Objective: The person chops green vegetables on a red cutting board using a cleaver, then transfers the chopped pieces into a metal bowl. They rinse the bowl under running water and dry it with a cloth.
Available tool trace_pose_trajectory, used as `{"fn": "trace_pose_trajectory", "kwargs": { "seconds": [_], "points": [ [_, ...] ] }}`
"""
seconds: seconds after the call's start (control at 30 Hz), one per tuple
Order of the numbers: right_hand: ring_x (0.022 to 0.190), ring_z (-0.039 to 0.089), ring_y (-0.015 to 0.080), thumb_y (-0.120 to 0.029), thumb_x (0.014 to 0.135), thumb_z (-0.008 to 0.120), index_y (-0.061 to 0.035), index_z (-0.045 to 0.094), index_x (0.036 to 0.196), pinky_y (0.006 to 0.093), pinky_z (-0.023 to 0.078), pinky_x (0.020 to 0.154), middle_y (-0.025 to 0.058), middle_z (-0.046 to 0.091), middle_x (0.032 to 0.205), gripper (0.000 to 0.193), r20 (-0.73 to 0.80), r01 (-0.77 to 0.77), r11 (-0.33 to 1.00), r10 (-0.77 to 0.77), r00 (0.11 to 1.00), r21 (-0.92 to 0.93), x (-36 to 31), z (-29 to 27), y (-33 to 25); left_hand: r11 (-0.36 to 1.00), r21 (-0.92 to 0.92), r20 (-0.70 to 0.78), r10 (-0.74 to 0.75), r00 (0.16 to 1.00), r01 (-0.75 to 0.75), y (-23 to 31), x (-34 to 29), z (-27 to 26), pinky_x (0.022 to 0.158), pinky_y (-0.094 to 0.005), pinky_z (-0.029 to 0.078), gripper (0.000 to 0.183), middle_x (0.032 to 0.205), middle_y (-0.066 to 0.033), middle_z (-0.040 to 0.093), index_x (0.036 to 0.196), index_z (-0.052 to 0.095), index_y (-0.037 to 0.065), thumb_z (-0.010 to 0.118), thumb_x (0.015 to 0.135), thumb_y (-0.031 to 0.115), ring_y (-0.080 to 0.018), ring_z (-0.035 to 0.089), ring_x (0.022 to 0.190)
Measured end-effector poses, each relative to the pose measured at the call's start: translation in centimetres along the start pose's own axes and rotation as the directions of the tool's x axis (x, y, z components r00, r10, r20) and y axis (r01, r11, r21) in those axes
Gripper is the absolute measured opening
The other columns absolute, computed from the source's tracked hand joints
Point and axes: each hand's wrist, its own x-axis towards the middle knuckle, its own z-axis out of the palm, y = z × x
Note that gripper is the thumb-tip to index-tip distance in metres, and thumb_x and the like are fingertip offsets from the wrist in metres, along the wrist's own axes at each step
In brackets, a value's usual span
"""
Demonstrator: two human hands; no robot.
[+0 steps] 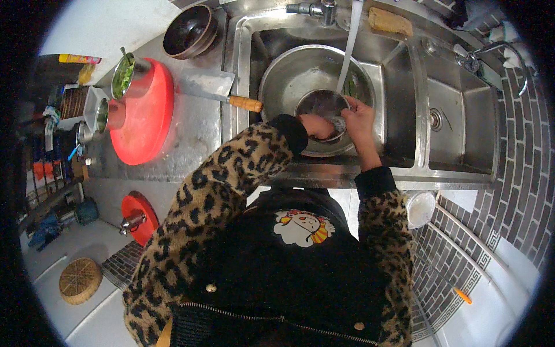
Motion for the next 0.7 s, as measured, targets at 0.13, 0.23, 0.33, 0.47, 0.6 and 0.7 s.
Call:
{"fn": "trace_pose_trajectory", "kwargs": {
  "seconds": [0.13,0.23,0.33,0.47,0.6,0.7],
  "points": [
    [0.070,0.057,0.0081,-0.001,0.075,0.058,0.0055,0.067,0.108,0.0234,0.046,0.062,0.0026,0.067,0.081,0.035,-0.092,-0.001,0.998,-0.005,0.996,-0.068,0.3,-0.1,2.3,0.939,-0.289,-0.010,0.190,0.982,-0.185,-1.7,2.4,1.0,0.083,-0.0425,0.047,0.035,0.120,-0.0198,0.061,0.117,0.061,0.004,0.048,0.091,0.022,-0.0347,0.062,0.099],
    [0.068,0.056,0.0089,-0.003,0.075,0.058,0.0058,0.067,0.108,0.0244,0.046,0.062,0.0020,0.065,0.077,0.035,-0.168,0.023,0.985,-0.052,0.985,-0.169,0.4,0.2,3.5,0.888,-0.437,-0.133,0.093,0.987,-0.142,-2.4,3.6,1.0,0.087,-0.0421,0.046,0.041,0.121,-0.0204,0.060,0.124,0.055,0.001,0.044,0.094,0.026,-0.0344,0.058,0.108],
    [0.066,0.054,0.0093,-0.004,0.076,0.058,0.0049,0.066,0.109,0.0248,0.045,0.061,0.0018,0.064,0.075,0.035,-0.174,0.041,0.932,-0.111,0.978,-0.360,0.2,0.8,3.6,0.927,-0.201,-0.209,-0.355,0.911,0.316,-2.4,3.5,0.9,0.092,-0.0426,0.045,0.043,0.123,-0.0208,0.059,0.127,0.053,0.002,0.045,0.095,0.029,-0.0360,0.055,0.114],
    [0.065,0.052,0.0089,-0.005,0.077,0.059,0.0039,0.064,0.114,0.0251,0.045,0.060,0.0012,0.062,0.073,0.038,-0.169,0.147,0.970,-0.181,0.969,-0.194,-0.3,1.8,2.9,0.998,0.035,-0.377,0.063,0.924,-0.054,-1.6,3.3,0.4,0.091,-0.0435,0.045,0.040,0.122,-0.0243,0.058,0.127,0.054,0.008,0.051,0.092,0.027,-0.0382,0.056,0.111],
    [0.064,0.050,0.0069,-0.003,0.078,0.059,0.0067,0.060,0.119,0.0236,0.043,0.059,0.0007,0.060,0.075,0.042,-0.204,-0.021,0.995,0.001,0.979,-0.095,-0.4,1.2,2.0,0.864,-0.455,-0.282,0.087,0.956,-0.213,-0.9,3.4,-0.5,0.090,-0.0414,0.045,0.034,0.119,-0.0242,0.060,0.121,0.058,0.006,0.051,0.091,0.021,-0.0367,0.057,0.110],
    [0.066,0.047,0.0069,-0.007,0.080,0.059,0.0057,0.060,0.118,0.0225,0.041,0.060,-0.0024,0.052,0.071,0.040,-0.138,0.032,0.987,-0.054,0.989,-0.160,-0.4,0.3,1.3,0.788,-0.588,-0.247,0.039,0.968,-0.181,-0.2,3.0,-0.6,0.091,-0.0405,0.043,0.031,0.116,-0.0231,0.061,0.116,0.059,0.004,0.050,0.091,0.018,-0.0357,0.057,0.109]
  ]
}}
